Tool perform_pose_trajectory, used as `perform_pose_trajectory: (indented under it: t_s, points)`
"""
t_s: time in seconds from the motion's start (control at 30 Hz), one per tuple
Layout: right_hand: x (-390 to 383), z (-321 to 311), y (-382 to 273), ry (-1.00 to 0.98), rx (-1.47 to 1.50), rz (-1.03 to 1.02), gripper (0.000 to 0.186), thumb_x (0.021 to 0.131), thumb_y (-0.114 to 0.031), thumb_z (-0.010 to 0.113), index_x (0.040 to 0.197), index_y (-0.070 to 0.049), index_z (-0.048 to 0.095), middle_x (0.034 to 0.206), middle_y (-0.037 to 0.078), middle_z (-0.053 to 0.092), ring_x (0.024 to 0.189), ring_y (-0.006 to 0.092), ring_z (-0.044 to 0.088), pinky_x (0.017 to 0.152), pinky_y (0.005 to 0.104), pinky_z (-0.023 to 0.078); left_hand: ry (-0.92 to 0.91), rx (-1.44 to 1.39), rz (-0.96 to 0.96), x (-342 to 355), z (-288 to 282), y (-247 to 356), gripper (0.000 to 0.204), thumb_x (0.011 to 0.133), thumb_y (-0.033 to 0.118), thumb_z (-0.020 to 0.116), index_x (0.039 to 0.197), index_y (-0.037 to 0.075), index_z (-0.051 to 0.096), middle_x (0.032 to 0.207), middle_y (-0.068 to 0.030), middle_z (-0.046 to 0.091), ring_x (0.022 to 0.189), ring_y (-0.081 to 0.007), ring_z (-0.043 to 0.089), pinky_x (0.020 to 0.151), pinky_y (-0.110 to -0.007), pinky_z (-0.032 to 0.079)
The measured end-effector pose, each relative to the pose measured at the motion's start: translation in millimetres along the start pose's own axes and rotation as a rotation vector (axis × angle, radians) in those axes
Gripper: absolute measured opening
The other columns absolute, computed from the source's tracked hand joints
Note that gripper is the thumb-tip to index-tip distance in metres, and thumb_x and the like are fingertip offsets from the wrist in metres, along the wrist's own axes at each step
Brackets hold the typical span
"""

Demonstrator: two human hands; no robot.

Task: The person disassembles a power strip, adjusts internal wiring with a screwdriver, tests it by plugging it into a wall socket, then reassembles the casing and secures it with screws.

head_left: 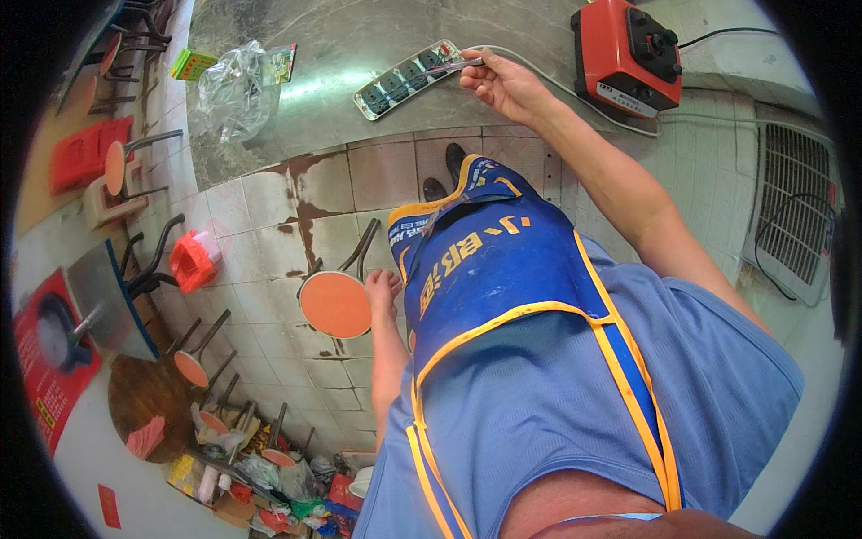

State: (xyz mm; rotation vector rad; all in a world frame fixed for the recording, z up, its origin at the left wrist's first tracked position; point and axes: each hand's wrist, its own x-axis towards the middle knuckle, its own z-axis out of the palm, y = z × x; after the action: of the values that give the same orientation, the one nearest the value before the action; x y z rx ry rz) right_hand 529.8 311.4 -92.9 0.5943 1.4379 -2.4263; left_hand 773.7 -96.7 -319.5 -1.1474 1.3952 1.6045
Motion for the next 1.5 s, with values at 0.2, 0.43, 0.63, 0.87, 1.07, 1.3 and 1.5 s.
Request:
perform_pose_trajectory:
  t_s: [0.2, 0.43, 0.63, 0.87, 1.07, 1.3, 1.5]
  points:
    - [-6, -8, 2, 0.005, -0.013, 0.010, 0.043, 0.111, -0.037, 0.047, 0.135, -0.003, 0.057, 0.105, 0.008, 0.064, 0.097, 0.0157, 0.069, 0.074, 0.0204, 0.060, 0.007, 0.034, 0.013, 4, -3, -4, 0.049, 0.093, 0.010, 0.063, 0.137, -0.004, 0.049, 0.110, -0.0149, 0.066, 0.087, -0.0214, 0.068, 0.070, -0.034, 0.060]
    - [-4, -13, 3, -0.010, 0.017, 0.011, 0.043, 0.111, -0.037, 0.046, 0.135, -0.003, 0.057, 0.105, 0.008, 0.064, 0.095, 0.0163, 0.070, 0.073, 0.0212, 0.061, -0.013, -0.003, 0.021, 11, -4, -8, 0.050, 0.094, 0.011, 0.064, 0.139, -0.004, 0.049, 0.112, -0.0160, 0.066, 0.091, -0.0233, 0.069, 0.071, -0.034, 0.061]
    - [-2, -21, 3, 0.009, 0.022, 0.028, 0.043, 0.111, -0.037, 0.047, 0.135, -0.003, 0.057, 0.105, 0.008, 0.065, 0.094, 0.0163, 0.070, 0.072, 0.0210, 0.061, -0.008, 0.014, 0.015, 7, 0, -8, 0.048, 0.093, 0.010, 0.064, 0.138, -0.004, 0.050, 0.112, -0.0157, 0.066, 0.089, -0.0232, 0.069, 0.071, -0.034, 0.061]
    - [-2, -20, 4, 0.034, 0.023, 0.026, 0.043, 0.111, -0.037, 0.047, 0.136, -0.004, 0.057, 0.104, 0.008, 0.065, 0.094, 0.0161, 0.070, 0.070, 0.0204, 0.061, 0.001, 0.003, 0.022, 8, 1, -10, 0.048, 0.093, 0.008, 0.063, 0.137, -0.005, 0.049, 0.110, -0.0156, 0.067, 0.087, -0.0227, 0.069, 0.070, -0.035, 0.061]
    - [-9, -17, -3, 0.026, -0.007, 0.013, 0.043, 0.111, -0.038, 0.046, 0.136, -0.004, 0.058, 0.105, 0.007, 0.065, 0.094, 0.0149, 0.069, 0.071, 0.0193, 0.059, 0.011, 0.026, 0.013, -3, 10, -2, 0.051, 0.093, 0.008, 0.062, 0.140, -0.006, 0.045, 0.109, -0.0155, 0.066, 0.086, -0.0227, 0.069, 0.070, -0.034, 0.061]
    - [-26, -20, -16, -0.031, -0.041, 0.033, 0.045, 0.111, -0.040, 0.047, 0.135, -0.005, 0.059, 0.100, 0.004, 0.066, 0.090, 0.0112, 0.068, 0.070, 0.0187, 0.058, 0.078, 0.164, 0.381, -10, 25, 19, 0.046, 0.095, 0.012, 0.063, 0.135, -0.007, 0.052, 0.098, -0.0089, 0.066, 0.085, -0.0190, 0.066, 0.073, -0.032, 0.056]
    - [-52, -39, -21, -0.025, -0.039, 0.064, 0.045, 0.111, -0.041, 0.047, 0.133, -0.003, 0.058, 0.096, 0.004, 0.067, 0.086, 0.0108, 0.069, 0.067, 0.0193, 0.058, 0.141, 0.488, 1.095, -31, 91, 164, 0.049, 0.092, 0.013, 0.070, 0.136, -0.003, 0.056, 0.116, -0.0173, 0.065, 0.102, -0.0267, 0.064, 0.088, -0.038, 0.053]
